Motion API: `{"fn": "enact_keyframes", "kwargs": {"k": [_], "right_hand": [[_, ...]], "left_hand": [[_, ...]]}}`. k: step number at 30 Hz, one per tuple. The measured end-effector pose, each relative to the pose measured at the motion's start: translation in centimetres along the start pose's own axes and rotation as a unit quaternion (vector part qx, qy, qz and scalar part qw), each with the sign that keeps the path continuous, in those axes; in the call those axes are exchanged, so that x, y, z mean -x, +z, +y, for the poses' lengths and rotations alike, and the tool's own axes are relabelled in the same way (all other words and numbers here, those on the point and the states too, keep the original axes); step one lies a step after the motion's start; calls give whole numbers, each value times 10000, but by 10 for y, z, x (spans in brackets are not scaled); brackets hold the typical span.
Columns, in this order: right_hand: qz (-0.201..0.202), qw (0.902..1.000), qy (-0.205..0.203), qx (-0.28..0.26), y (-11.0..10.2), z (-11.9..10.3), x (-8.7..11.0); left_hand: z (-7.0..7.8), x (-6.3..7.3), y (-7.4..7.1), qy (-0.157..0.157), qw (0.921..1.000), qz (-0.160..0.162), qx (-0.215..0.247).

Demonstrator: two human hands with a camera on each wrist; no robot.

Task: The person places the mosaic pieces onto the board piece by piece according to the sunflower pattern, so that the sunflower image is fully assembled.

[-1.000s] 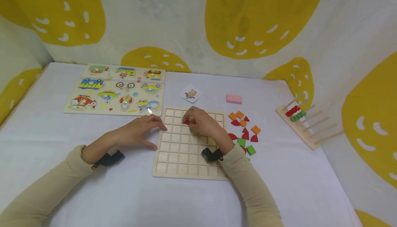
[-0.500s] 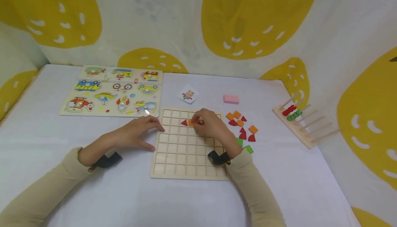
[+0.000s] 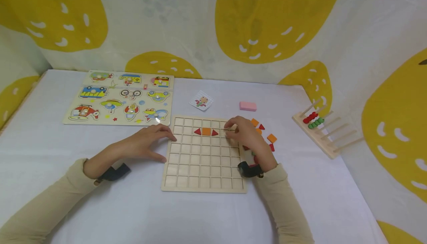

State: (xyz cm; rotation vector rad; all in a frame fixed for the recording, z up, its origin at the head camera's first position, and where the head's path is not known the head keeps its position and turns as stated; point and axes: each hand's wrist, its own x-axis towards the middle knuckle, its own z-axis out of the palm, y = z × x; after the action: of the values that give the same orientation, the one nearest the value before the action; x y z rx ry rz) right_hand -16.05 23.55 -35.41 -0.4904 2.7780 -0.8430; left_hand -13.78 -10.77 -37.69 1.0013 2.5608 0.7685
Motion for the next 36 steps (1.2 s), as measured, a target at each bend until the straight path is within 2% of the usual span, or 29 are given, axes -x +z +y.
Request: {"fn": "enact_keyframes", "kwargs": {"k": [8,15,25,36], "right_hand": [[158,9994,243,202,-23,17,8],[158,9966,786,187,-35,35,12],[-21,9881,1507,319,-39,50,13],[-194,9842,1756,150,-37,54,12]], "left_hand": [[-1,0,1,0,10000,-25,-26],[0,1,0,22,10000,0,32],[-3,0,2,184,9998,100,-25],[-2,1,1,90,9999,44,24]]}}
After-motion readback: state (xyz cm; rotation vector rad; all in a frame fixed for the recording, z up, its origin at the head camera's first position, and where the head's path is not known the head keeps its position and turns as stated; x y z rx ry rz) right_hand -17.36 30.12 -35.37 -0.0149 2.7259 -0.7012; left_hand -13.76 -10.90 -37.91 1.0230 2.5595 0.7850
